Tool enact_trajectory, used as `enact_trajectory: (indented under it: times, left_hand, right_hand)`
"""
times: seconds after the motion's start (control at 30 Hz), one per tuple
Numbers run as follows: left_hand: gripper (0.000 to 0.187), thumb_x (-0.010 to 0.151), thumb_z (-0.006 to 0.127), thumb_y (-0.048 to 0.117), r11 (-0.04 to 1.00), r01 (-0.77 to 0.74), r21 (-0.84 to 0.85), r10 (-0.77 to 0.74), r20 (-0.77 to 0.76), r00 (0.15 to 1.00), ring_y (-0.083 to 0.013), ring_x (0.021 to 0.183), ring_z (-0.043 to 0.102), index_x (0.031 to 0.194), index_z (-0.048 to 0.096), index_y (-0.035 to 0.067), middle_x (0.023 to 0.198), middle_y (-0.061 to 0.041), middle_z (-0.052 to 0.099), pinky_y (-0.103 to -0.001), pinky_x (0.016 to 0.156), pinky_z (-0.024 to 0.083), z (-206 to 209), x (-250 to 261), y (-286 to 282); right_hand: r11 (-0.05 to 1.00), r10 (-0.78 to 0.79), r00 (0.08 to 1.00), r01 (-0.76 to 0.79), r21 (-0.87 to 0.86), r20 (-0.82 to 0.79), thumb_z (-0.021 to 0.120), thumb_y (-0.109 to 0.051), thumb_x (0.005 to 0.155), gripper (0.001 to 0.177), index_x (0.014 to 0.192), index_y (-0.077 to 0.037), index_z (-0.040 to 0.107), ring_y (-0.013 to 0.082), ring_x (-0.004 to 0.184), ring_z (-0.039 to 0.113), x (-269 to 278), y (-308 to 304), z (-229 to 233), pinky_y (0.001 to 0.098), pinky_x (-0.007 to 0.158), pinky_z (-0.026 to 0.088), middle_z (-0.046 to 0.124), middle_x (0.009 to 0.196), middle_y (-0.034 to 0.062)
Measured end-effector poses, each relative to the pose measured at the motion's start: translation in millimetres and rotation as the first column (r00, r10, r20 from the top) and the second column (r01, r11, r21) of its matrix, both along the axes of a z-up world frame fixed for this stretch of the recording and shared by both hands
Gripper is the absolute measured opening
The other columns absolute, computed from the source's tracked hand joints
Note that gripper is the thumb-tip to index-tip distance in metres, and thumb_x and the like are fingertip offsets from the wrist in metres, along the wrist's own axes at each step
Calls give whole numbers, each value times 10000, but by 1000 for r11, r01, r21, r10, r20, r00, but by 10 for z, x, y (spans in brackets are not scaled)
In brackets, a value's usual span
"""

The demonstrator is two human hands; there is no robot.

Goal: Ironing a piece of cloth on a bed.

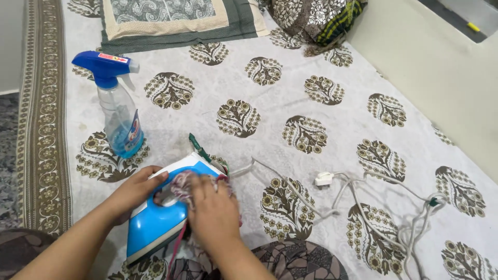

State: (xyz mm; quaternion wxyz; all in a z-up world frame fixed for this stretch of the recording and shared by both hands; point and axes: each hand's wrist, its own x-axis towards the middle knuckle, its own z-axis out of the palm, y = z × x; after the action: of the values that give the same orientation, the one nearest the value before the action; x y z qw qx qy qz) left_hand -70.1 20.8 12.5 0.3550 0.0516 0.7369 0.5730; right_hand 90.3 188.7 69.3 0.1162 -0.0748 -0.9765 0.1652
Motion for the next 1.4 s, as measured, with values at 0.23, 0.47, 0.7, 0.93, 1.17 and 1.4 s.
enact_trajectory:
  times: [0.23,0.47,0.7,0.93,1.17,1.4]
  left_hand:
    - [353,965,626,340,996,-32,78,30,24,999,-159,625,543,1167,675,54,756,-60,590,-309,600,470,-122,34,-44]
    - [360,966,623,341,989,-116,91,110,59,992,-136,614,540,1164,684,47,749,-51,600,-305,590,465,-126,51,-46]
    - [400,967,615,380,993,-90,-70,88,-27,996,-149,604,554,1219,664,73,729,-56,596,-313,584,477,99,167,49]
    - [384,961,633,363,989,-139,-58,138,-28,990,-156,583,549,1185,692,57,718,-62,602,-317,551,471,-5,118,24]
    - [385,948,645,358,986,-158,-56,158,-1,987,-156,577,564,1192,674,61,713,-69,594,-331,542,491,109,176,72]
    - [357,951,648,366,986,-150,-67,145,-73,987,-136,597,556,1149,710,76,742,-49,628,-321,558,487,-53,107,35]
  right_hand:
    - [995,-19,996,10,98,92,638,-178,844,360,1188,-80,672,346,1100,614,86,-93,95,499,840,556,627,1326,134]
    - [941,286,955,-266,208,-73,589,-205,859,426,1262,-104,680,367,1096,604,269,-476,103,536,759,528,632,1302,145]
    - [996,-75,994,71,59,80,567,-151,872,330,1112,-222,783,343,1012,615,18,97,144,503,810,543,670,1204,108]
    - [944,319,948,-317,89,-17,694,-375,888,382,1186,-146,768,407,1101,561,376,-679,100,625,801,494,632,1261,126]
    - [999,-36,998,37,21,-46,686,-258,876,194,996,-124,758,371,984,625,-75,209,59,505,759,551,698,1232,84]
    - [956,233,962,-200,214,-144,615,-134,813,496,1302,-143,696,358,955,639,204,-419,308,505,770,512,706,1177,109]
